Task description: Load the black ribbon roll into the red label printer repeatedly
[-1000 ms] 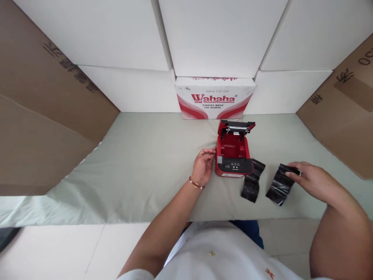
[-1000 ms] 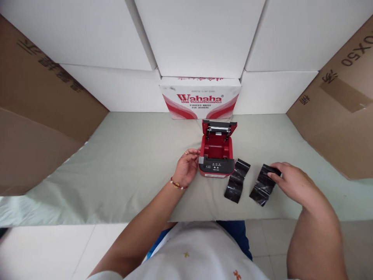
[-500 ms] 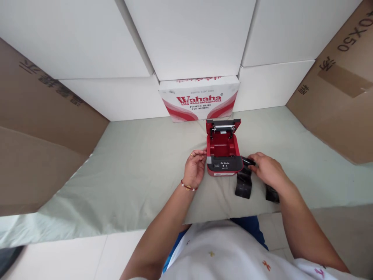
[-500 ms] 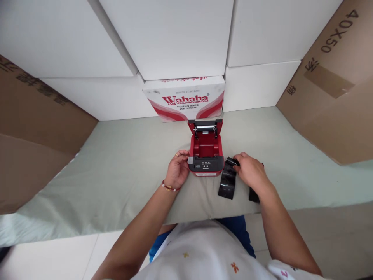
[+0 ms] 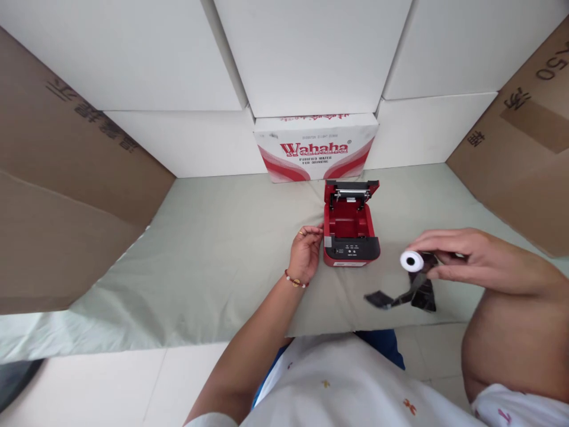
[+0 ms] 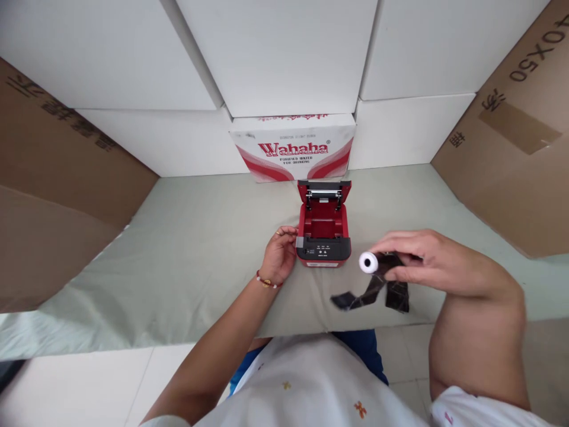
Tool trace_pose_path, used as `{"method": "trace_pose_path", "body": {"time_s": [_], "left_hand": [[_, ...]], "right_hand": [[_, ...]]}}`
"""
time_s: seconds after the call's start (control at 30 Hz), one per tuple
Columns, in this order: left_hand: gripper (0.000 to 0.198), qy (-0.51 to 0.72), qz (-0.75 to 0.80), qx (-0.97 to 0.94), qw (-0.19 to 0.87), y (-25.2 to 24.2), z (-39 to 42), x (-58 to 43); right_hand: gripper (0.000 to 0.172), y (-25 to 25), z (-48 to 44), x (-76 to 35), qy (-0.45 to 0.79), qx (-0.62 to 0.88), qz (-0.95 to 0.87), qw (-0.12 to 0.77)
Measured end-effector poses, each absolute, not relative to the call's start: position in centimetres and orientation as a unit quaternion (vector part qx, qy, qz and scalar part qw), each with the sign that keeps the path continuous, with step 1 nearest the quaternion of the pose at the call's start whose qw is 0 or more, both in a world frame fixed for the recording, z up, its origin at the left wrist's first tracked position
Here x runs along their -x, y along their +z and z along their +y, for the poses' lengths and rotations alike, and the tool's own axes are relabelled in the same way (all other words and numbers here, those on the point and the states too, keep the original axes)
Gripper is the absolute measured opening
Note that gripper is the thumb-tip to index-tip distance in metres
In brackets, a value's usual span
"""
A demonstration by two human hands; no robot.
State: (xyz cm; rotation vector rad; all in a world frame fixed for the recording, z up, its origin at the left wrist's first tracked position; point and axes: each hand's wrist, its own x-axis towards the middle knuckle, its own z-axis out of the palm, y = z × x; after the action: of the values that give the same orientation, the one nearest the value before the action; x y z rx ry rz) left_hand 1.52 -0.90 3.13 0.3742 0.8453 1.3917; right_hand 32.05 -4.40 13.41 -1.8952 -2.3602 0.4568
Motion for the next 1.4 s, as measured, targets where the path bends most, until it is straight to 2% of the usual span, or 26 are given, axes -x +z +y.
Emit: {"method": "trace_pose_path", "body": {"time_s": [0.23, 0.4, 0.53, 0.63, 0.7, 0.83, 0.9, 0.97, 1.1, 1.27, 1.4], "left_hand": [[0.017, 0.624, 0.386, -0.181, 0.654, 3.2, -0.8, -1.8], [0.015, 0.647, 0.422, -0.21, 0.599, 3.3, -1.7, -2.7], [0.015, 0.666, 0.442, -0.308, 0.515, 4.1, -3.5, -3.3], [0.025, 0.664, 0.426, -0.45, 0.418, 5.0, -4.6, -3.1], [0.035, 0.65, 0.402, -0.515, 0.389, 5.6, -5.0, -2.8], [0.059, 0.611, 0.347, -0.557, 0.443, 6.3, -5.1, -2.5], [0.068, 0.587, 0.335, -0.56, 0.479, 6.5, -5.0, -2.5], [0.063, 0.573, 0.342, -0.573, 0.476, 6.7, -4.8, -2.5], [0.033, 0.563, 0.373, -0.616, 0.407, 7.1, -4.8, -2.3], [0.031, 0.575, 0.372, -0.641, 0.345, 6.7, -5.2, -2.4], [0.025, 0.564, 0.359, -0.733, 0.122, 5.7, -5.5, -3.0]], "right_hand": [[0.043, 15.9, -0.3, -24.0, 0.151, 0.591, -0.789, 0.075], [0.038, 16.4, 1.6, -20.5, 0.13, 0.623, -0.771, -0.018], [0.039, 16.0, 3.0, -19.7, 0.132, 0.62, -0.773, -0.02], [0.039, 15.4, 3.8, -20.1, 0.149, 0.613, -0.776, -0.007], [0.036, 15.2, 4.2, -20.7, 0.167, 0.6, -0.782, 0.003], [0.036, 14.9, 4.7, -22.0, 0.256, 0.548, -0.794, 0.055], [0.039, 14.8, 4.9, -22.2, 0.264, 0.541, -0.796, 0.063], [0.043, 14.6, 5.0, -22.1, 0.22, 0.562, -0.795, 0.051], [0.046, 14.1, 4.8, -21.1, 0.149, 0.612, -0.775, 0.037], [0.043, 13.6, 4.4, -20.3, 0.116, 0.622, -0.773, 0.045], [0.037, 13.6, 3.9, -20.9, 0.127, 0.598, -0.788, 0.076]]}}
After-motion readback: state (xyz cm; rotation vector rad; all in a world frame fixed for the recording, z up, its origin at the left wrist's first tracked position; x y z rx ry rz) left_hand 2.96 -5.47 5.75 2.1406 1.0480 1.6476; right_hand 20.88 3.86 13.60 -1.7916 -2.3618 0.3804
